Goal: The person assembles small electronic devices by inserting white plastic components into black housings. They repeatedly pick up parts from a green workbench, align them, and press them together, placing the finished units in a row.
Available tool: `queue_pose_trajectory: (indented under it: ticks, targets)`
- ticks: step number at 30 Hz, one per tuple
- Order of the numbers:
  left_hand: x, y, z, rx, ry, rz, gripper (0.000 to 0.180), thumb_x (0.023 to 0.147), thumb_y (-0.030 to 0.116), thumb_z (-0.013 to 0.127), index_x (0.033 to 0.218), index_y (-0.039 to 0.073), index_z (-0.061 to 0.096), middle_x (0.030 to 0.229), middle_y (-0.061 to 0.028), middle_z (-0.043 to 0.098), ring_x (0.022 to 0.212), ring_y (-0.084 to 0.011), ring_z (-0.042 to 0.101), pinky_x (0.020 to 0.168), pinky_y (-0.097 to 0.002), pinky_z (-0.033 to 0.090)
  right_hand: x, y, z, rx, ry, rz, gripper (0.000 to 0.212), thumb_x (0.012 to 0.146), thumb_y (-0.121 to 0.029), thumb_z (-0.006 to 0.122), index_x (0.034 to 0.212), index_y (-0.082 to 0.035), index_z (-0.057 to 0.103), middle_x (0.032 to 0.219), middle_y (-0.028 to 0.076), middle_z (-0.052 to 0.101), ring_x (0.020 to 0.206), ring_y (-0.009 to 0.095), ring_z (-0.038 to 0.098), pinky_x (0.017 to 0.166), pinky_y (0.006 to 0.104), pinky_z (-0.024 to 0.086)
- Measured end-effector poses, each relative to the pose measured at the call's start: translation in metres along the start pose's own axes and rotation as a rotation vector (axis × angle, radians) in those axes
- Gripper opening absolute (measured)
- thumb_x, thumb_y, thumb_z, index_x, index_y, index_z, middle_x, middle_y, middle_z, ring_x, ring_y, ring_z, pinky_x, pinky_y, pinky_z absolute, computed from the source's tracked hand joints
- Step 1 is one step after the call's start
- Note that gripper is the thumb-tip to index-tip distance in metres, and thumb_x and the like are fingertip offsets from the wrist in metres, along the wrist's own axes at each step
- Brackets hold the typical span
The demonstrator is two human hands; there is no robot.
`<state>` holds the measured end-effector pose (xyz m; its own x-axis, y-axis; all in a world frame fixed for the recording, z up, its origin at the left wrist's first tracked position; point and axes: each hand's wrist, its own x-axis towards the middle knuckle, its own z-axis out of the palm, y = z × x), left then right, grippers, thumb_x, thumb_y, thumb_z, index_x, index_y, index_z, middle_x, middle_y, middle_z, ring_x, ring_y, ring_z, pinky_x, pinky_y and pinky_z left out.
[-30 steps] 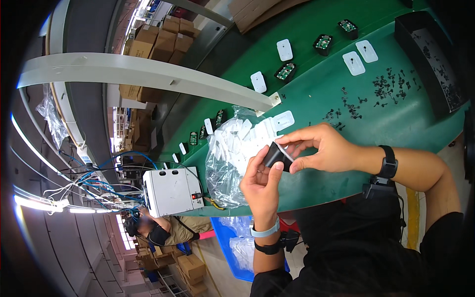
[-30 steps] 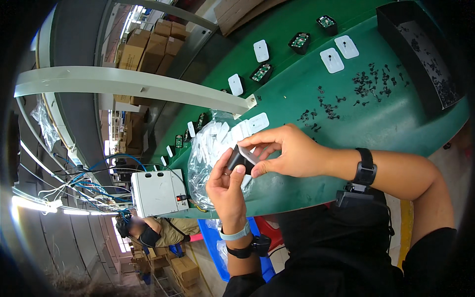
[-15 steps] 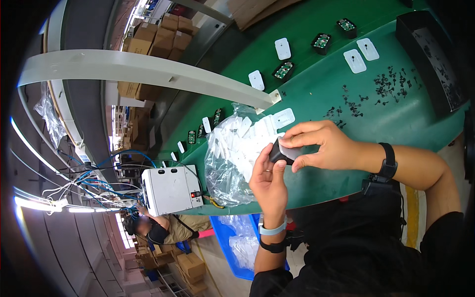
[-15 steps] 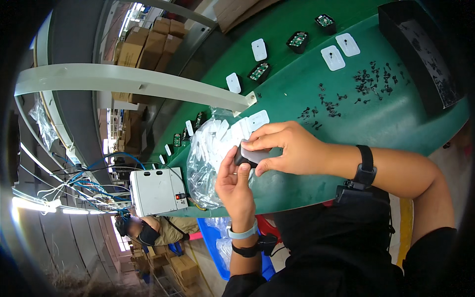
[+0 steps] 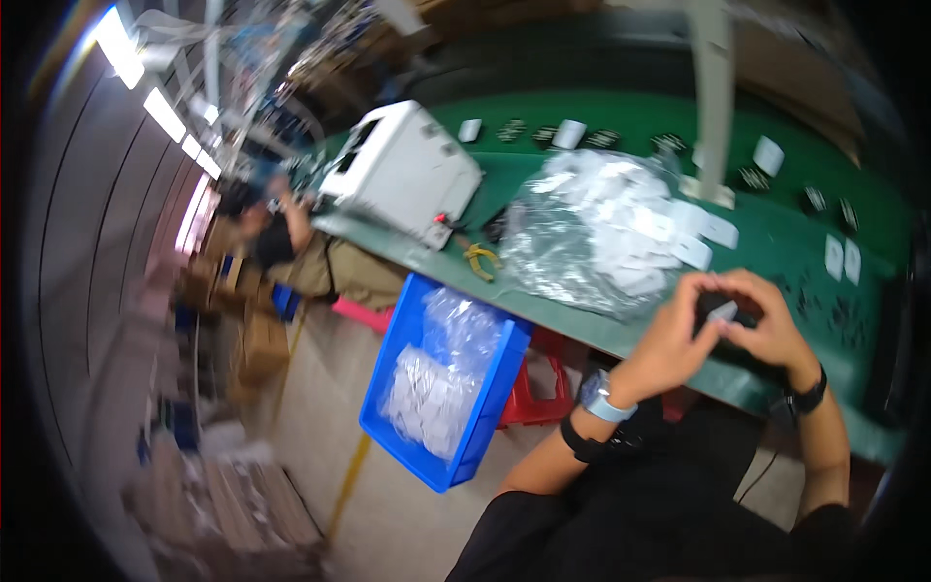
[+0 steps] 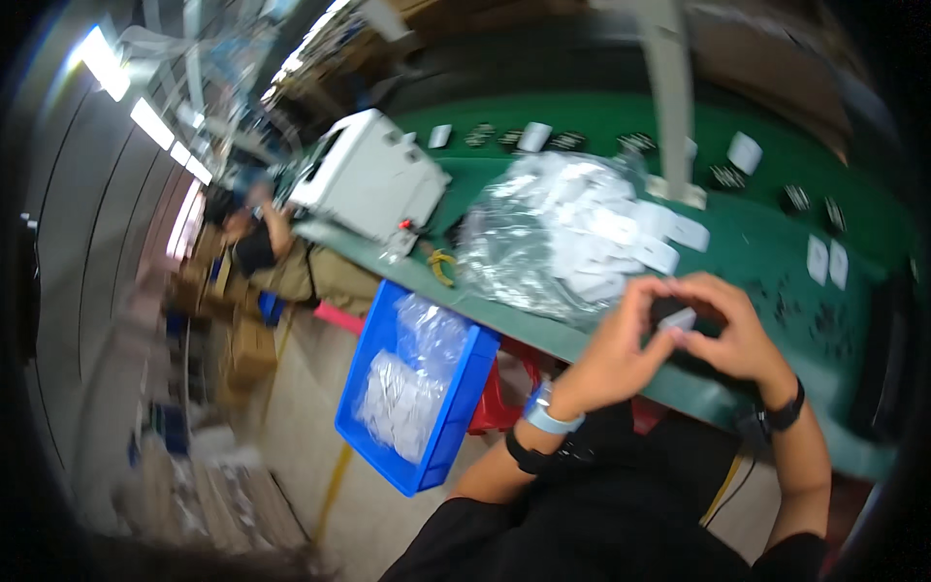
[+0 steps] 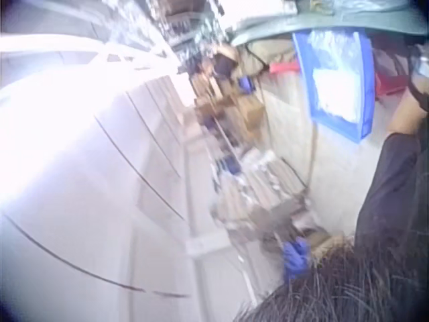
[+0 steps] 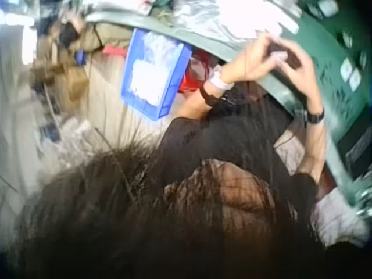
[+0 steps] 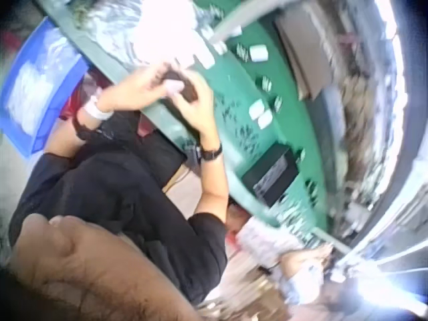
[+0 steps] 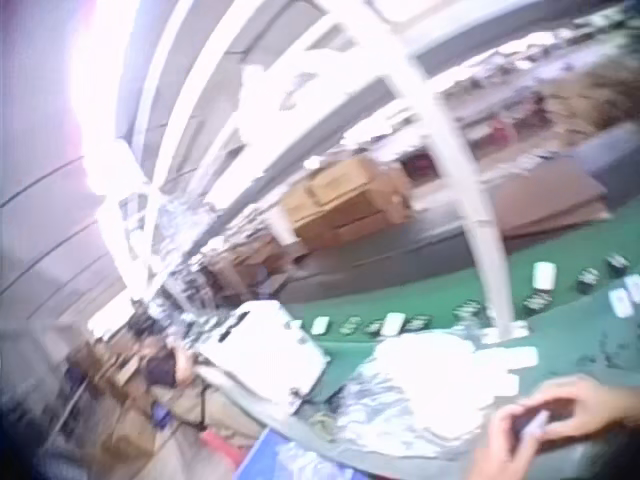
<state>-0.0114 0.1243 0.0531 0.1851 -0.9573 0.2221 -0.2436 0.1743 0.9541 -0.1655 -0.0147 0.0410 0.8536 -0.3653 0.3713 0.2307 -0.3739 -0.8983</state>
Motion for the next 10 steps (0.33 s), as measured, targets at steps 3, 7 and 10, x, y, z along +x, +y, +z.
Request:
queue_pose_trajectory:
  ticks: [3,7,10]
  targets:
    - [-0.023,-0.013,-0.001,-0.271,0.078,0.019,0.034,0.093,-0.006,0.057,0.120,0.002,0.036,0.127,-0.0147,0.052,0.112,-0.0144,0.056,0.093,-0.0286,0.047,0.001,-0.012,0.024,0.156,-0.040,0.135,0.045,0.078,0.002,0.073,0.121,-0.002,0.061,0.125,0.010,0.056,0.116,0.020,0.058,0.097,0.0331,0.049]
    - [-0.039,-0.009,-0.004,-0.302,0.143,0.077,0.047,0.092,-0.002,0.063,0.132,0.001,0.036,0.131,-0.0147,0.052,0.115,-0.0149,0.056,0.095,-0.0312,0.049,-0.004,-0.013,0.033,0.158,0.040,0.110,0.047,0.075,0.008,0.072,0.119,-0.003,0.060,0.126,0.011,0.053,0.116,0.020,0.057,0.098,0.0349,0.049]
    - [-0.048,0.000,-0.017,-0.296,0.040,-0.078,0.060,0.092,0.001,0.065,0.142,0.004,0.032,0.139,-0.0151,0.049,0.123,-0.0194,0.055,0.104,-0.0309,0.044,-0.006,-0.016,0.031,0.120,0.185,0.108,0.050,0.076,0.004,0.073,0.123,-0.004,0.058,0.128,0.012,0.052,0.116,0.021,0.057,0.099,0.0346,0.048]
